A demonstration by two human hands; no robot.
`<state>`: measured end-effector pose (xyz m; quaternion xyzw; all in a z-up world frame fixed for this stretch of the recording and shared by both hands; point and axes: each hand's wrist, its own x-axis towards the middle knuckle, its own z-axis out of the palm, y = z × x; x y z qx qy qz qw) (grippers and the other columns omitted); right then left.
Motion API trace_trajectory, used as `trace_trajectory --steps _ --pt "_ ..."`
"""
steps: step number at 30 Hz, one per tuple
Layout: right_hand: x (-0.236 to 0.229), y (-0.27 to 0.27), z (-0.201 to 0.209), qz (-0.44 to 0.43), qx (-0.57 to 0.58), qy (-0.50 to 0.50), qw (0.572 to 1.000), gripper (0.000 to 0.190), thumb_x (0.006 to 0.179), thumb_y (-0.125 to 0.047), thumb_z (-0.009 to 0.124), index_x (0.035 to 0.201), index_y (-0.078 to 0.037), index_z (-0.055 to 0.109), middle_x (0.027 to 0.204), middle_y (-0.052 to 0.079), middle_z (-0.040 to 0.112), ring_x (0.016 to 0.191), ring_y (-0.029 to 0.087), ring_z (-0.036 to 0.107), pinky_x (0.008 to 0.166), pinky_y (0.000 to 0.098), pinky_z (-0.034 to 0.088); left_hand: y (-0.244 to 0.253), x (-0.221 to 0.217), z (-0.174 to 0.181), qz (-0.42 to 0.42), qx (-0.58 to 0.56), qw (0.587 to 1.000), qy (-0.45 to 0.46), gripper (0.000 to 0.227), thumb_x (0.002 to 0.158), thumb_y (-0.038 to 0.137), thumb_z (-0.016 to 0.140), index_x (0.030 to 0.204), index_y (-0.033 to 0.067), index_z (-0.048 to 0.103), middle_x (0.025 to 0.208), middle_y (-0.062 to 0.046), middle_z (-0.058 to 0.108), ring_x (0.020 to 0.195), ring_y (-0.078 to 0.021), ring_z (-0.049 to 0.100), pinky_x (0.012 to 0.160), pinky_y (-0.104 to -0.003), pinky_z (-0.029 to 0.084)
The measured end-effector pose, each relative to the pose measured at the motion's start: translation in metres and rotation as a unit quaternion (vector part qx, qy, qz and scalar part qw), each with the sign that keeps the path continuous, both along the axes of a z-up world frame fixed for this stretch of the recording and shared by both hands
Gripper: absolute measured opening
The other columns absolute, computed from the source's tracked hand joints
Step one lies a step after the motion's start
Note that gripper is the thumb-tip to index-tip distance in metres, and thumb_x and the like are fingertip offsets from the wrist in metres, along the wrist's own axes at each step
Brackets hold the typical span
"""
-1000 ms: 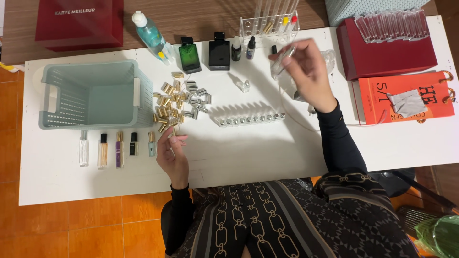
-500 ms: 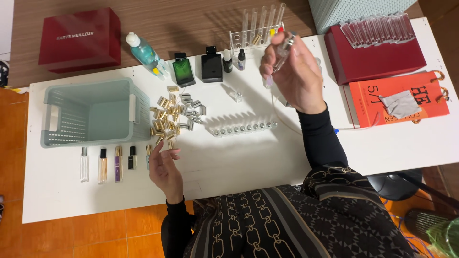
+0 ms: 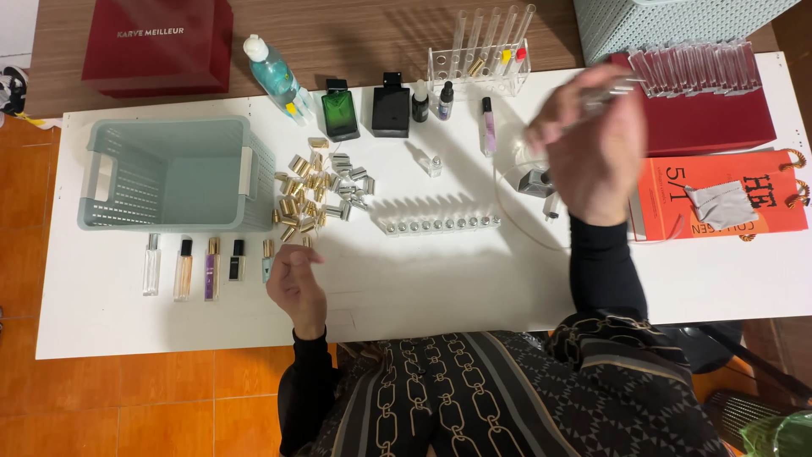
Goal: The recorder is assembling small perfume sample vials by attaching caps, testing the spray mechanism, and arranging them in a holder on a desk.
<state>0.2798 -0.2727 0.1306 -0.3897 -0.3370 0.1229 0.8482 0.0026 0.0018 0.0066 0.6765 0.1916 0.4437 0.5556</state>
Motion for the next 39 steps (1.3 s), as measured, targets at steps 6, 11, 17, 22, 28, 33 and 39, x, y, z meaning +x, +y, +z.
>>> trace_trajectory --steps 6,11,17,22,28,33,39 --pt "-0.015 -0.010 -0.042 -0.058 0.075 -0.002 0.996 0.027 0.116 -0.038 0.047 0.128 -0.016 0.055 0.098 0.001 0.054 0.084 0.011 0.054 0.080 0.0259 0.046 0.011 0.014 0.025 -0.015 0.011 0.987 -0.162 0.061 0.115 0.023 0.036 0.056 0.0080 0.030 0.054 -0.004 0.038 0.056 -0.0144 0.032 0.065 -0.032 0.032" --pt "0.007 -0.070 -0.097 -0.059 0.017 0.036 0.997 0.020 0.120 -0.030 0.048 0.125 -0.012 0.056 0.102 0.003 0.059 0.091 0.013 0.056 0.087 0.0257 0.047 0.020 0.013 0.032 -0.024 -0.056 0.973 -0.221 0.064 0.114 0.027 0.034 0.052 0.0128 0.023 0.046 -0.002 0.024 0.045 -0.0141 0.021 0.054 -0.031 0.024" --pt "-0.026 -0.031 -0.033 -0.078 0.037 0.003 0.996 0.020 0.115 -0.032 0.058 0.124 -0.014 0.055 0.105 0.004 0.063 0.088 0.015 0.059 0.083 0.0317 0.050 0.034 0.020 0.059 -0.030 -0.054 0.952 -0.299 0.064 0.114 0.031 0.030 0.053 0.0162 0.022 0.045 0.000 0.022 0.039 -0.0132 0.015 0.043 -0.029 0.019" --pt "-0.029 -0.013 -0.022 -0.018 -0.072 -0.049 0.996 0.024 0.115 -0.035 0.056 0.121 -0.015 0.044 0.105 0.007 0.057 0.091 0.019 0.056 0.084 0.0371 0.049 0.068 0.017 0.106 -0.154 -0.129 0.885 -0.419 0.062 0.113 0.040 0.026 0.053 0.0226 0.024 0.042 0.003 0.022 0.034 -0.0123 0.012 0.039 -0.028 0.020" --pt "-0.040 0.015 0.040 -0.011 -0.002 -0.111 0.994 0.034 0.117 -0.049 0.047 0.121 -0.015 0.041 0.065 0.004 0.043 0.049 0.013 0.041 0.050 0.0301 0.035 0.108 0.044 0.161 -0.320 -0.192 0.793 -0.482 0.065 0.110 0.051 0.020 0.053 0.0214 0.029 0.043 0.005 0.029 0.040 -0.0137 0.012 0.038 -0.029 0.022" --pt "-0.048 0.046 0.042 -0.079 -0.028 -0.066 0.994 0.045 0.110 -0.050 0.051 0.123 -0.010 0.037 0.048 0.001 0.029 0.037 0.010 0.021 0.039 0.0278 0.019 0.091 0.105 0.194 -0.045 0.227 0.903 -0.361 0.043 0.107 0.033 0.044 0.086 -0.0015 0.057 0.055 0.001 0.042 0.046 -0.0125 0.035 0.039 -0.033 0.029" --pt "-0.046 0.066 0.026 -0.073 -0.047 -0.050 0.995 0.052 0.101 -0.046 0.062 0.127 -0.010 0.034 0.049 0.000 0.035 0.038 0.008 0.024 0.040 0.0236 0.018 0.046 0.151 0.227 0.053 0.671 0.739 0.034 0.058 0.104 0.020 0.076 0.054 0.0125 0.049 0.049 -0.003 0.044 0.042 -0.0195 0.041 0.046 -0.036 0.030"
